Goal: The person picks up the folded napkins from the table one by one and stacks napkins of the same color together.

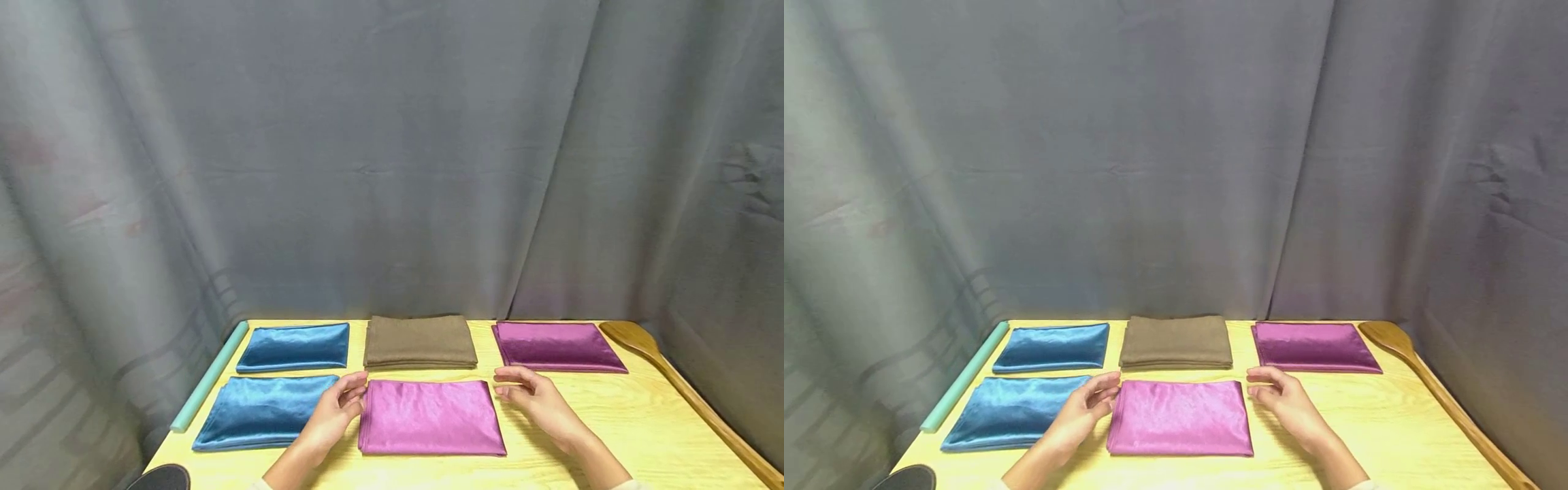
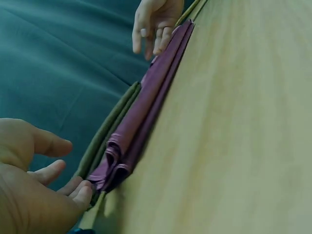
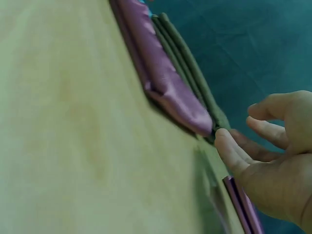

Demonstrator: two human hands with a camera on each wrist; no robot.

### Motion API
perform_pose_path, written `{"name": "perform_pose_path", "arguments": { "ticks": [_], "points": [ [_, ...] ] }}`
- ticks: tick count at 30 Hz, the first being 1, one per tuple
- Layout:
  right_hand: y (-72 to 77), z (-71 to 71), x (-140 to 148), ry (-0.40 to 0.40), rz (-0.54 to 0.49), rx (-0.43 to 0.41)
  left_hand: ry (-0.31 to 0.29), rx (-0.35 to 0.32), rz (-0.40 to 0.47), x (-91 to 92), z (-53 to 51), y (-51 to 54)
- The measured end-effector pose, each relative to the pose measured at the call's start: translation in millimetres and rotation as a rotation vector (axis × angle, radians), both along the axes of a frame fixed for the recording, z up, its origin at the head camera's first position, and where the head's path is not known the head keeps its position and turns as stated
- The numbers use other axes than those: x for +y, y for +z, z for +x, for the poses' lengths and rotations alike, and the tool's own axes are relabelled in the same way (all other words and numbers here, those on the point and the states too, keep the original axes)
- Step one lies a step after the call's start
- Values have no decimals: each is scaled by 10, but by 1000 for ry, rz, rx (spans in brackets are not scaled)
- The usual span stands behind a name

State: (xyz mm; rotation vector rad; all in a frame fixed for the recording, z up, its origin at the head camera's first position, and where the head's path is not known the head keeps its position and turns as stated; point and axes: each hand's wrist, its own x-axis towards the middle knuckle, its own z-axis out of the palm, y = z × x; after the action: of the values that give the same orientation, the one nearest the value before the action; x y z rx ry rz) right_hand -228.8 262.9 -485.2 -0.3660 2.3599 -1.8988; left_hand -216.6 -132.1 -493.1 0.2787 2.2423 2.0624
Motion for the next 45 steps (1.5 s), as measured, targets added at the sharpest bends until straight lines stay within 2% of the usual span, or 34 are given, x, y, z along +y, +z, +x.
{"name": "perform_pose_path", "arguments": {
  "ticks": [5, 9, 14, 21, 28, 36, 45],
  "points": [
    [-68, 69, 4, 54, -2, -20, 12, -20, -7, -60, 108, -70],
    [-102, 110, 20, 60, 1, -27, -5, -28, -23, -57, 120, -77],
    [-136, 134, 38, 63, -2, -22, -36, -25, -31, -46, 94, -73],
    [-183, 139, 39, 125, -10, 30, -81, -50, -18, -54, 27, -58],
    [-202, 134, -6, 167, -58, 44, -124, -65, -24, -60, -43, -42],
    [-191, 136, -55, 117, -28, 33, -140, -68, -41, -48, -81, -27],
    [-183, 144, -74, 124, -3, 38, -158, -74, -39, 40, -82, -46]
  ]
}}
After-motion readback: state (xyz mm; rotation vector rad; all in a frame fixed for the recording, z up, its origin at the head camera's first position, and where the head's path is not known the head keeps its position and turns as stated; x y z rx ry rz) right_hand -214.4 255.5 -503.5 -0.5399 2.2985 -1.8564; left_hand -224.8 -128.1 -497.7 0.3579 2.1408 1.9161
